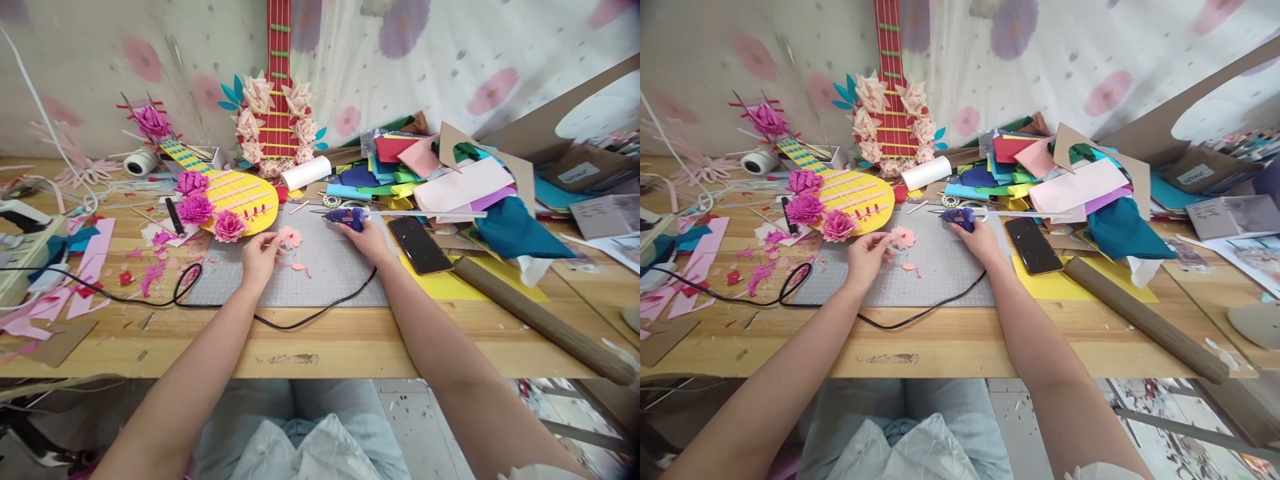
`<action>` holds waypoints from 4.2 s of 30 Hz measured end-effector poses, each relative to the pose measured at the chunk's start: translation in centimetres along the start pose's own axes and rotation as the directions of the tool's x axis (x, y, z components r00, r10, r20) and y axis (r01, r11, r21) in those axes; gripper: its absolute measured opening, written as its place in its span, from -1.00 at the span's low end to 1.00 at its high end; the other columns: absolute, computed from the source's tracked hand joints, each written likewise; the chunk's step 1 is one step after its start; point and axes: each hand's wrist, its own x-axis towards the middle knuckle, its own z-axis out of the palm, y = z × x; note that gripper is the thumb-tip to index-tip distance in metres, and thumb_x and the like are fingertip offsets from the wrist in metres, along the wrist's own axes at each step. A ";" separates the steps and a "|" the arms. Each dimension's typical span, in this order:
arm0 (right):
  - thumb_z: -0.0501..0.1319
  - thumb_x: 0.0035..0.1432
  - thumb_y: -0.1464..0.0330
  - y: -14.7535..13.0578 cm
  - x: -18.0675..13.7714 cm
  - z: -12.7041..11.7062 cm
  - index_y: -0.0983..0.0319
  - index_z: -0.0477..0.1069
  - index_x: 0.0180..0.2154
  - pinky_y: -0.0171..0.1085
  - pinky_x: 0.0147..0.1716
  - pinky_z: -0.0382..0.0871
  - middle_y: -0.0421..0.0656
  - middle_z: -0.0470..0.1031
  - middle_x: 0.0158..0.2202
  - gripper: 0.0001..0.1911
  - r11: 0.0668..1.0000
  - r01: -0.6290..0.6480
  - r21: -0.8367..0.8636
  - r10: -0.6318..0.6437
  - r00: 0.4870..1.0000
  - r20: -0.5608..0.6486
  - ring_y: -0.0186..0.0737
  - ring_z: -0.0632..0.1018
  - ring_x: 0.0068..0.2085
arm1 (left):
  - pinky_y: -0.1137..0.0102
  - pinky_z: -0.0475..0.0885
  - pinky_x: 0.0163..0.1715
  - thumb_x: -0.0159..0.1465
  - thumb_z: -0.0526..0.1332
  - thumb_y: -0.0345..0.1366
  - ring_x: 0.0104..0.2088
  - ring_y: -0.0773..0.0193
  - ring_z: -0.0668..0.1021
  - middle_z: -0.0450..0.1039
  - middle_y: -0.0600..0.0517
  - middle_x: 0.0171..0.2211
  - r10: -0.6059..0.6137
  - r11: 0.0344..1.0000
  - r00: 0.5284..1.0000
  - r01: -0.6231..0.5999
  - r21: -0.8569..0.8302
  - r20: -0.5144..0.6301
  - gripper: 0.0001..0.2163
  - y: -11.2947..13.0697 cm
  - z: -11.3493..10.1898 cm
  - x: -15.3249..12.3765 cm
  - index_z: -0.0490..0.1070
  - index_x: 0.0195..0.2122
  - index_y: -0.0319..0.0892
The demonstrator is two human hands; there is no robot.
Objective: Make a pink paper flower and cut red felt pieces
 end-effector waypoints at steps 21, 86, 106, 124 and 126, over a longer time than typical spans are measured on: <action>0.16 0.10 0.37 -6.5 -1.7 5.7 0.25 0.06 0.08 -0.18 -0.14 0.32 -0.05 0.45 -0.17 -0.48 0.942 0.090 0.325 -0.187 0.941 0.282 -0.23 0.48 -0.17 | 0.55 0.35 -0.71 0.10 0.20 -0.27 -0.59 0.42 0.48 0.45 0.04 -0.38 -0.028 0.983 0.993 0.007 -0.183 -0.112 -0.84 0.6 0.0 0.4 0.23 -0.36 -0.19; 0.13 -0.20 0.47 -3.9 -2.8 2.5 0.17 0.19 -0.17 -0.41 -0.63 0.19 -0.30 0.31 -0.41 -0.56 0.556 -0.289 0.779 -0.426 0.706 0.566 -0.43 0.37 -0.55 | 0.60 0.25 -0.77 -0.05 0.36 -0.21 -0.68 0.49 0.38 0.38 0.19 -0.55 -0.190 0.974 0.859 0.226 -0.020 0.476 -0.58 1.1 0.1 -1.2 0.15 -0.27 -0.14; 0.15 -0.19 0.45 -3.8 -2.7 2.6 0.17 0.19 -0.21 -0.43 -0.60 0.18 -0.30 0.29 -0.40 -0.60 0.590 -0.263 0.763 -0.426 0.701 0.572 -0.43 0.35 -0.52 | 0.56 0.28 -0.75 -0.09 0.39 -0.23 -0.68 0.51 0.35 0.41 0.16 -0.49 -0.240 0.967 0.877 0.254 0.023 0.416 -0.52 1.0 0.6 -1.7 0.11 -0.27 -0.14; 0.15 -0.21 0.46 -3.9 -2.7 2.6 0.18 0.19 -0.23 -0.41 -0.58 0.16 -0.31 0.30 -0.42 -0.61 0.570 -0.286 0.770 -0.429 0.696 0.576 -0.43 0.35 -0.53 | 0.49 0.40 -0.72 -0.07 0.38 -0.26 -0.63 0.46 0.40 0.38 0.15 -0.49 -0.269 0.957 0.872 0.292 0.007 0.409 -0.52 1.3 0.7 -1.8 0.08 -0.25 -0.15; 0.15 -0.21 0.47 -4.0 -2.8 2.6 0.18 0.19 -0.23 -0.41 -0.57 0.17 -0.31 0.31 -0.41 -0.61 0.567 -0.291 0.770 -0.426 0.697 0.577 -0.44 0.35 -0.53 | 0.48 0.41 -0.71 -0.08 0.39 -0.25 -0.62 0.46 0.41 0.37 0.15 -0.50 -0.271 0.956 0.873 0.295 0.003 0.405 -0.51 1.2 0.8 -1.8 0.08 -0.25 -0.15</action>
